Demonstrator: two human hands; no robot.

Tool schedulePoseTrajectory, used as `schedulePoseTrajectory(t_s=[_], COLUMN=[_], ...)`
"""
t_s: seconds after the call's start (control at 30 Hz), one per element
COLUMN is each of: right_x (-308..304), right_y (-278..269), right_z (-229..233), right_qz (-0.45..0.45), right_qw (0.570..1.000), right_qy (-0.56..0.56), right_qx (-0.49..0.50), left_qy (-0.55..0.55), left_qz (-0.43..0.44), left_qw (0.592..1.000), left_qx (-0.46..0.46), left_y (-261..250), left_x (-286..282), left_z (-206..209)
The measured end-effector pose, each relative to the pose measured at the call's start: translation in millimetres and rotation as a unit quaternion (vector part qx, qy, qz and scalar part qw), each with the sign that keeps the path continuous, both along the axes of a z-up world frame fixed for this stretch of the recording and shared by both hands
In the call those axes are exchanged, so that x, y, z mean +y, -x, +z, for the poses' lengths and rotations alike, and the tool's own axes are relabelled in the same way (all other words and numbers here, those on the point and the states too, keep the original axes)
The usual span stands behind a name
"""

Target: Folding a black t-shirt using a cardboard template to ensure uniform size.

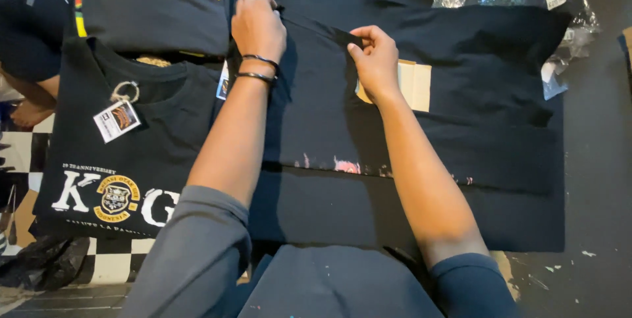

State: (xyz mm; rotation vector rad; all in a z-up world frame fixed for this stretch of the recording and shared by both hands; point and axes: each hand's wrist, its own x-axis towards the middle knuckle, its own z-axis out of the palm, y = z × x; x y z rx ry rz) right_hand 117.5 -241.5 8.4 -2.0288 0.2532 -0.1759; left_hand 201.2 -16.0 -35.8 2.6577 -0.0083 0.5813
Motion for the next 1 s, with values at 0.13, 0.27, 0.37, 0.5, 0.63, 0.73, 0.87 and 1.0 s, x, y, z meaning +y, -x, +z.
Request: schedulePoseTrajectory(t_s=[0.13, 0.27, 0.37, 0.5, 0.63, 0.73, 0.87, 1.0], right_x=[0.3, 2.6, 12.0, 14.5, 16.7, 12.0, -6.0, -6.5], right_y=[17.5, 59.7, 104.2, 145.9, 178.2, 176.2, 156.0, 134.8], right_z=[22.3, 53.7, 79.2, 29.4, -1.5, 11.0, 23.9, 26.4], right_qz=[0.052, 0.146, 0.202, 0.232, 0.279, 0.278, 0.226, 0.178], right_qw=[0.995, 0.967, 0.933, 0.907, 0.877, 0.878, 0.899, 0.919], right_qy=[0.002, 0.085, 0.100, 0.149, 0.270, 0.273, 0.257, 0.265], right_qx=[-0.082, -0.193, -0.280, -0.317, -0.284, -0.279, -0.272, -0.230], left_qy=[0.133, 0.330, 0.386, 0.406, 0.230, 0.083, -0.007, -0.031], left_qz=[-0.071, -0.154, -0.210, -0.119, -0.032, 0.006, 0.009, -0.015], left_qw=[0.986, 0.930, 0.898, 0.904, 0.958, 0.982, 1.000, 0.999], left_qx=[-0.073, -0.058, 0.017, 0.061, 0.171, 0.167, 0.013, -0.032], left_y=[23.3, 99.6, 174.0, 241.1, 272.4, 274.1, 248.2, 184.6], left_x=[9.4, 30.7, 53.9, 67.9, 70.4, 66.8, 60.2, 48.7], left_z=[34.3, 93.0, 127.4, 107.9, 92.0, 99.9, 94.8, 53.5])
